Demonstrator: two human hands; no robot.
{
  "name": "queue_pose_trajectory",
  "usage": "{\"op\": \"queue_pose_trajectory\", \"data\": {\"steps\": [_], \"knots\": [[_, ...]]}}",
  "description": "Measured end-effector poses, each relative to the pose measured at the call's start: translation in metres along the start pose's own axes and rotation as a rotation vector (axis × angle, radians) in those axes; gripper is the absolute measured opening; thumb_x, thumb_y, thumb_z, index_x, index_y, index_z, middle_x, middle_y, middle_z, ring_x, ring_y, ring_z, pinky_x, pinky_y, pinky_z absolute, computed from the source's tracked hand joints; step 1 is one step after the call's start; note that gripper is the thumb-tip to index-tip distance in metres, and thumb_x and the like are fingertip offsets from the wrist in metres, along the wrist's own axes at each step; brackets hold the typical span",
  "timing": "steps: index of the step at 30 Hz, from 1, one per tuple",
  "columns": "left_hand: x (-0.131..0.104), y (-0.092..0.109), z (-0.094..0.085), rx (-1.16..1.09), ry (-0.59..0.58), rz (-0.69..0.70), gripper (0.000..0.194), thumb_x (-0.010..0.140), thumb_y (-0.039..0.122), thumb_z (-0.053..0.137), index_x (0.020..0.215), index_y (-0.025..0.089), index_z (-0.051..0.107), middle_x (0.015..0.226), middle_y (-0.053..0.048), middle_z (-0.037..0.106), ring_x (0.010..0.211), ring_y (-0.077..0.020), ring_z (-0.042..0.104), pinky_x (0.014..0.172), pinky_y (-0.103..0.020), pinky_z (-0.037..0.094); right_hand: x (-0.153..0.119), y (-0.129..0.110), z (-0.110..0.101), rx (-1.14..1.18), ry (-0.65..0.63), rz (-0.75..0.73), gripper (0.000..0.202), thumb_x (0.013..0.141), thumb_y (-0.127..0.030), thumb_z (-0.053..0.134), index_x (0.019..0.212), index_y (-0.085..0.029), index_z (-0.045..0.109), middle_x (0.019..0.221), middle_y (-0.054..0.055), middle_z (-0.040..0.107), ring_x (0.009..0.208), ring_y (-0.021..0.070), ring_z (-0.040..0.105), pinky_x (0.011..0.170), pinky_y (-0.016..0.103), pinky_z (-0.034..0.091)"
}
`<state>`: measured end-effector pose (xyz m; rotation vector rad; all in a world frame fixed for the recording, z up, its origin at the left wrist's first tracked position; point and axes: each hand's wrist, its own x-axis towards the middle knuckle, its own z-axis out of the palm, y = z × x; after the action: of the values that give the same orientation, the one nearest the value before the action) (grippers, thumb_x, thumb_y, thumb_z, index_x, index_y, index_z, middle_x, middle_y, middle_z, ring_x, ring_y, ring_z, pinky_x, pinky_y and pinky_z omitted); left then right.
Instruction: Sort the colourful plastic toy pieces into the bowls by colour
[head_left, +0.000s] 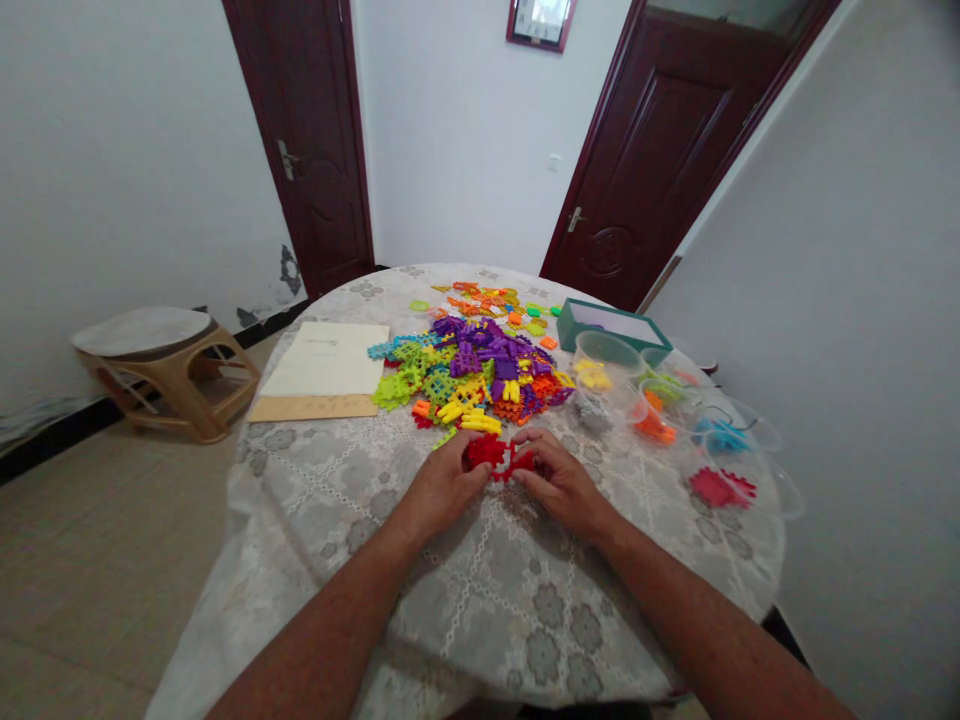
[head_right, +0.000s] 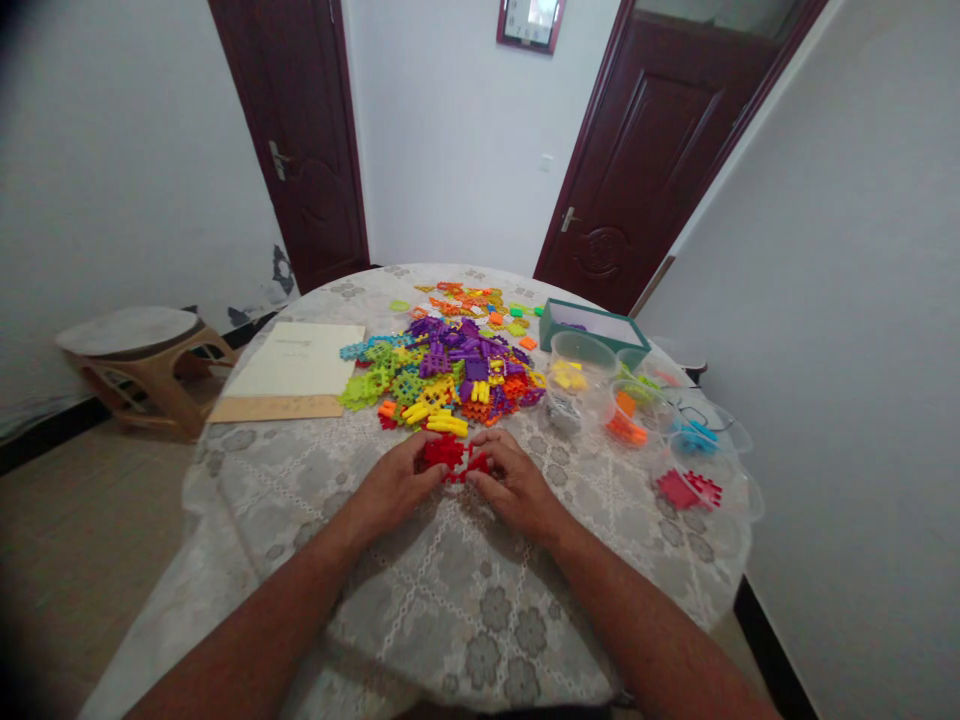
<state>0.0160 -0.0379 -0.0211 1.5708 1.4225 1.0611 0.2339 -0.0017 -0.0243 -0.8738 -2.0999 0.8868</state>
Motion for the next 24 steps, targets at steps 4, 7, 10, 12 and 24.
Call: {"op": "queue_pose_trajectory", "data": {"steps": [4,7,10,12,24], "knots": [[0.001,-0.003,0.004,-0.033,0.019,-0.023,0.037,0.082,0.022,0.063,0.119,0.019,0.068,0.104,-0.008,0.077,0.092,-0.0218,0.07,0.085,-0.033,0.055,0.002,0.01,0.0,0.177,0.043,0.18,0.022,0.092,-0.038,0.068,0.109,-0.024,0.066,0.116,0.005,0.066,0.097,0.0208,0.064,0.082,0.032,0.053],[0.0,-0.001,0.004,-0.021,-0.001,-0.004,0.039,0.082,0.021,0.062,0.12,0.02,0.067,0.106,-0.008,0.077,0.094,-0.0217,0.07,0.087,-0.033,0.055,0.003,0.015,0.003,0.376,0.002,0.302,0.034,0.085,-0.041,0.075,0.111,-0.024,0.061,0.101,0.002,0.068,0.081,0.0178,0.065,0.069,0.029,0.052],[-0.001,0.004,0.002,-0.008,-0.049,-0.003,0.041,0.084,0.025,0.061,0.124,0.02,0.067,0.104,-0.008,0.078,0.095,-0.0234,0.071,0.088,-0.035,0.055,0.005,0.018,0.006,0.569,-0.023,0.354,0.048,0.08,-0.041,0.081,0.117,-0.026,0.055,0.095,0.0,0.069,0.075,0.0163,0.066,0.066,0.027,0.052],[-0.002,0.006,0.0,-0.002,-0.099,0.008,0.045,0.086,0.03,0.061,0.13,0.02,0.066,0.108,-0.01,0.078,0.1,-0.0256,0.071,0.091,-0.037,0.055,0.006,0.018,0.008,0.626,-0.053,0.353,0.059,0.077,-0.041,0.083,0.126,-0.027,0.052,0.099,0.001,0.071,0.081,0.017,0.068,0.072,0.029,0.053],[0.003,-0.002,0.0,-0.025,-0.322,-0.03,0.067,0.095,0.053,0.056,0.153,0.022,0.044,0.096,-0.005,0.075,0.077,-0.0216,0.07,0.075,-0.035,0.058,-0.01,-0.024,-0.063,-0.176,0.104,0.115,0.02,0.089,-0.037,0.071,0.101,-0.023,0.065,0.09,-0.001,0.065,0.078,0.0149,0.058,0.071,0.026,0.045]]}}
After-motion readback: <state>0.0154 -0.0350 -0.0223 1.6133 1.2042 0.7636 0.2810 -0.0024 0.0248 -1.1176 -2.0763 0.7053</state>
